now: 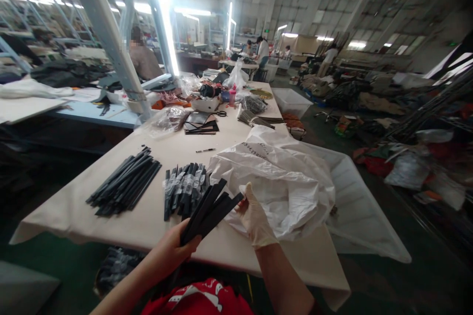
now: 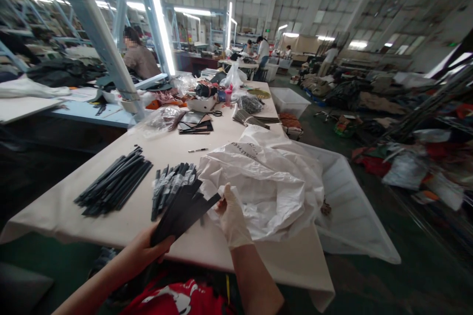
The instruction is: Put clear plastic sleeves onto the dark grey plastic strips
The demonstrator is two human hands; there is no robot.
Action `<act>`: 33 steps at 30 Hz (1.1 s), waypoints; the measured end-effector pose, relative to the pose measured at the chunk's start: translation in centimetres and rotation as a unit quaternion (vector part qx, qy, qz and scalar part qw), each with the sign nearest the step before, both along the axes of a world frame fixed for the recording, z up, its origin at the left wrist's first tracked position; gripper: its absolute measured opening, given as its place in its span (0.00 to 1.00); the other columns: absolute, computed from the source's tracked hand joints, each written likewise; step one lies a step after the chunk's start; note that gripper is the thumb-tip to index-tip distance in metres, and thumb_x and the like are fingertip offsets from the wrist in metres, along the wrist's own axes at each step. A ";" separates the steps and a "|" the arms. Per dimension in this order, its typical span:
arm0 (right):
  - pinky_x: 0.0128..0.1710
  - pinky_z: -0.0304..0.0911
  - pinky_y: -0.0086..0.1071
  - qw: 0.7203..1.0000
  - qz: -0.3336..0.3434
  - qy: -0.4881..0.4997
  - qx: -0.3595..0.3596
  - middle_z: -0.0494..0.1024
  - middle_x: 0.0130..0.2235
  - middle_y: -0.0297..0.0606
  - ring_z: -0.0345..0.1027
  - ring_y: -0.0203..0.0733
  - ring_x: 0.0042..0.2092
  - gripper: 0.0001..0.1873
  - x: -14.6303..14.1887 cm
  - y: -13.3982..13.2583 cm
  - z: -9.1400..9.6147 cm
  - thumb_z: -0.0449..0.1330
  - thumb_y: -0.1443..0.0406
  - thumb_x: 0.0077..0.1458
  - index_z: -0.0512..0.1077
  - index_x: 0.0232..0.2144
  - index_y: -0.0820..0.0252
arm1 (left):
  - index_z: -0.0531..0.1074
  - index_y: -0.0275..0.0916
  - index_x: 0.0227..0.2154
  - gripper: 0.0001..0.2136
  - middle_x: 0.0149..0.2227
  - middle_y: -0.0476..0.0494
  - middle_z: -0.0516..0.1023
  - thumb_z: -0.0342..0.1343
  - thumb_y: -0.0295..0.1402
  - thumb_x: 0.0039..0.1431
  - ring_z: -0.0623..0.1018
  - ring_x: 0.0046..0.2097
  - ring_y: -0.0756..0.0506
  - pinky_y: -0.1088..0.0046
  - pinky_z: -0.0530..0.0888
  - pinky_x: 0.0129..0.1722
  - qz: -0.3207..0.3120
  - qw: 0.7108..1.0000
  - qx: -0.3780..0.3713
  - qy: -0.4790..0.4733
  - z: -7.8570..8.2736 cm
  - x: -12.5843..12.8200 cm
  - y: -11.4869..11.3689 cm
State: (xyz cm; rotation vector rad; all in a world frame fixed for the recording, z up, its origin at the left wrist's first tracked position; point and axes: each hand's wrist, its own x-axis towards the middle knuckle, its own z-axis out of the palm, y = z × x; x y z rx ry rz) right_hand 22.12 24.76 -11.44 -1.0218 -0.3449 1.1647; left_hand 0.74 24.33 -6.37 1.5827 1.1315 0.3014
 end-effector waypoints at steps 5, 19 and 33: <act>0.23 0.49 0.29 0.996 -0.023 -0.081 0.005 0.61 0.18 0.28 0.51 0.31 0.22 0.23 -0.5 0.5 -0.1 0.64 0.47 0.38 0.63 0.18 0.59 | 0.61 0.39 0.26 0.07 0.18 0.57 0.63 0.49 0.37 0.49 0.65 0.18 0.53 0.78 0.62 0.19 0.013 1.000 0.006 0.015 -0.5 -0.7 0.7; 0.21 0.50 0.28 0.999 -0.014 0.033 -0.032 0.58 0.17 0.26 0.50 0.31 0.20 0.24 -1.2 1.1 0.9 0.67 0.49 0.37 0.60 0.16 0.57 | 0.63 0.38 0.30 0.09 0.19 0.57 0.64 0.52 0.37 0.47 0.63 0.18 0.54 0.80 0.61 0.17 0.020 0.999 -0.043 -0.018 1.8 -2.3 0.5; 0.21 0.48 0.27 0.999 0.033 -0.038 -0.005 0.59 0.16 0.26 0.50 0.29 0.20 0.24 -1.0 1.0 0.7 0.64 0.48 0.39 0.61 0.16 0.59 | 0.62 0.38 0.30 0.12 0.16 0.59 0.63 0.52 0.41 0.48 0.62 0.17 0.54 0.79 0.59 0.18 0.008 0.995 -0.096 -0.030 0.6 -2.8 0.5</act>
